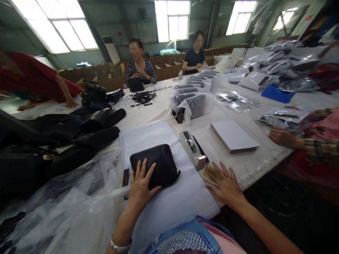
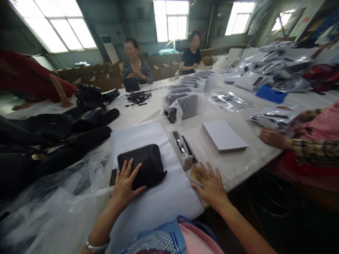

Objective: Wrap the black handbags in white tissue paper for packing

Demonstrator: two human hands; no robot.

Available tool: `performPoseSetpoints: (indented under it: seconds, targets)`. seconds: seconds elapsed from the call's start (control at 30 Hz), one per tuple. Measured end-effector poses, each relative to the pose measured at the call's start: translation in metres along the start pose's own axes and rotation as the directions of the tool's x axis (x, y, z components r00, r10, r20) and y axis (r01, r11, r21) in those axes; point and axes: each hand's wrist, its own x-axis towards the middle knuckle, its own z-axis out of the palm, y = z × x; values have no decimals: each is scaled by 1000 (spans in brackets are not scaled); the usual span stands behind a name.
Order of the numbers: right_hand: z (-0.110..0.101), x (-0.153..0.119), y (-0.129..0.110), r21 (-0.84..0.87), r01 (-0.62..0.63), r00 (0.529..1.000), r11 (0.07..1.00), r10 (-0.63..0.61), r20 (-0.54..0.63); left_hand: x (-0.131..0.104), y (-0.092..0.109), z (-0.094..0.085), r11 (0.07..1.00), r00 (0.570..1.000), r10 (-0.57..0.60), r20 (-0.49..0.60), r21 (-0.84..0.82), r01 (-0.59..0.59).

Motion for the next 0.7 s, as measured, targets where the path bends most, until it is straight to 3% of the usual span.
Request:
performPoseSetpoints:
  seconds: [0.13, 0.27, 0.37, 0.47, 0.53, 0.6, 0.63, 0.7]
  targets:
    - [6, 9, 18, 67, 66, 996, 996, -62, -61, -1, 2, -1, 998, 999, -39, 30, -38, 41]
    - [-21, 46, 30, 173, 198, 928, 965, -127, -349, 1, 4, 0, 994, 996, -74, 46, -80, 78]
    - [-52, 100, 10, 306, 262, 883, 915, -99, -459, -1, -1, 5, 993, 997, -79, 25, -86, 81]
    - [-66, 177, -28, 427, 340, 903, 838, -164, -397, -3, -11, 21, 999, 999, 6, -46, -50, -8]
    - [-60, 236, -55, 481, 400, 909, 780, -271, -317, -3, -19, 39, 995, 984, 88, -155, 57, -80]
    - [-39, 294, -79, 503, 442, 897, 743, -363, -253, 1, -23, 62, 977, 934, 97, -345, 213, -23]
    - [-24, 321, -90, 497, 456, 890, 738, -389, -238, 6, -24, 75, 964, 884, 96, -457, 265, 33]
    - [11, 366, -108, 448, 464, 886, 764, -406, -224, 17, -25, 101, 943, 735, 124, -667, 309, 121]
